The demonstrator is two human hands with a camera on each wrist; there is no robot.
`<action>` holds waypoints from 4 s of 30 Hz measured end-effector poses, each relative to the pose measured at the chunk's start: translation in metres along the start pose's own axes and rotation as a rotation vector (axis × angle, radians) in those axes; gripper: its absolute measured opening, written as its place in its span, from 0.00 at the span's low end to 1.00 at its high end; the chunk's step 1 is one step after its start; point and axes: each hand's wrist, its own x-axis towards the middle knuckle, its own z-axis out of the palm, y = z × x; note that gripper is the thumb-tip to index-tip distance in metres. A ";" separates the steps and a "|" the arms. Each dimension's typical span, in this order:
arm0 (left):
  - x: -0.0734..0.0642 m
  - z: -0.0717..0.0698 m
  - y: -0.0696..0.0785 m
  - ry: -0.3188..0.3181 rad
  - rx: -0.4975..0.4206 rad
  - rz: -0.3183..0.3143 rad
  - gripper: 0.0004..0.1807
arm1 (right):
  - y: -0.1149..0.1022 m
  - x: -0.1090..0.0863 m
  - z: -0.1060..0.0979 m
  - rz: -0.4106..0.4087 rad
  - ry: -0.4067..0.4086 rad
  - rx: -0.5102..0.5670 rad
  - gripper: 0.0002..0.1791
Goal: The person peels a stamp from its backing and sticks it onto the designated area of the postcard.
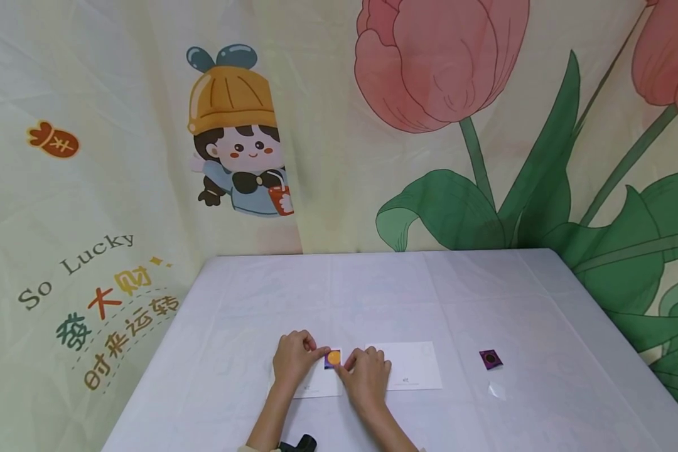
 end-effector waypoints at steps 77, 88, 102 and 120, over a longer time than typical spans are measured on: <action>-0.071 -0.036 -0.034 -0.113 0.174 0.183 0.30 | -0.012 -0.013 0.023 -0.317 -0.211 -0.205 0.29; -0.071 -0.034 -0.032 -0.111 0.184 0.181 0.31 | -0.014 -0.019 0.022 -0.318 -0.216 -0.285 0.31; -0.064 -0.034 -0.036 -0.056 0.132 0.177 0.33 | -0.012 -0.016 0.022 -0.290 -0.193 -0.142 0.28; -0.065 -0.034 0.014 0.287 -0.117 0.218 0.15 | 0.037 0.014 -0.054 -0.108 -0.110 0.342 0.09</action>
